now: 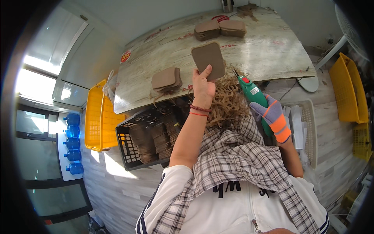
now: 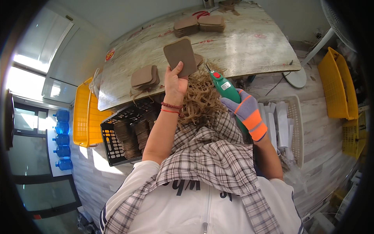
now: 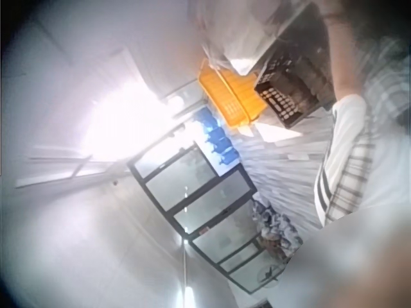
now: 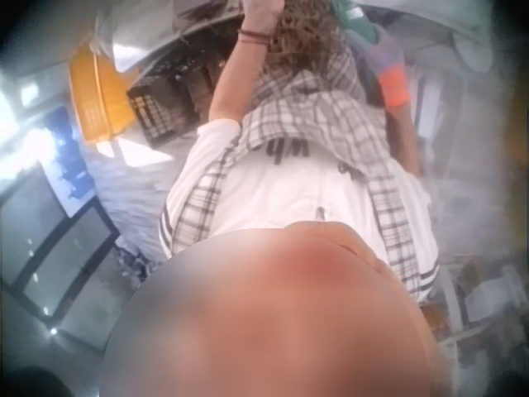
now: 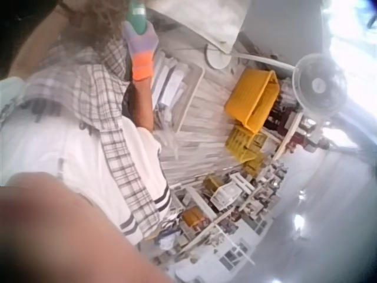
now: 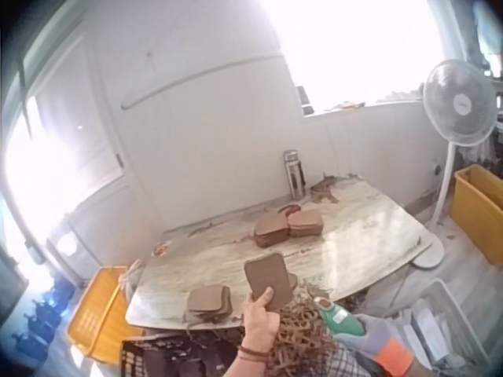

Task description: The person uses a rotary tool to trim the edges of small rectangular craft material pieces. They handle the pieces one at a time, rotating them to smooth all sides, and place finished pieces into a black crate below the workbench.

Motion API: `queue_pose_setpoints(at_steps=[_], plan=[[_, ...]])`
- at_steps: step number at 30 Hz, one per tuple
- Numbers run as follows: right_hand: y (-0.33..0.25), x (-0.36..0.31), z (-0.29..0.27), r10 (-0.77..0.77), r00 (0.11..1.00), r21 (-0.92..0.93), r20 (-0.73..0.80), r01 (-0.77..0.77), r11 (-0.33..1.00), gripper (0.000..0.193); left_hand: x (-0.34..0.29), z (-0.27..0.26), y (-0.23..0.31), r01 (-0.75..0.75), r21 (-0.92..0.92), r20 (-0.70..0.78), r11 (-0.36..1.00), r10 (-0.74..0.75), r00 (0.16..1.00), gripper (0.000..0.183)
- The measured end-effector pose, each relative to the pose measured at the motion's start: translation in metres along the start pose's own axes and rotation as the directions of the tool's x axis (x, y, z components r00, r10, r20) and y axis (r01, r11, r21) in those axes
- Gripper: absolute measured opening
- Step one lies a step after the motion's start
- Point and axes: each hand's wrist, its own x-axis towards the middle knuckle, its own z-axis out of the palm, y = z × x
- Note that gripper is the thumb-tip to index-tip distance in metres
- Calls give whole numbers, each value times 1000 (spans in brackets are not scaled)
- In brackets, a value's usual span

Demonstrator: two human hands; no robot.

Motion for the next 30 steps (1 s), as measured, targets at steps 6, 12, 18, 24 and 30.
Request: queue_pose_setpoints(at_steps=[6,12,18,24,30], plan=[[-15,0,9,2,999,83,-53,2,997,43,-7,15,-18,47,-211,101,976,-26,995,35],[-27,-6,13,27,998,132,-60,-18,991,40,-10,21,-25,66,-284,78,957,-45,996,34],[-29,-3,13,25,998,157,-61,-15,988,41,-17,18,-34,80,-232,95,969,-60,994,36],[-38,3,11,3,997,152,-79,9,988,38,-31,16,-41,121,-151,119,981,-104,987,36],[-44,8,5,38,998,213,-50,-27,977,35,-40,10,-42,163,-95,168,982,-145,975,36]])
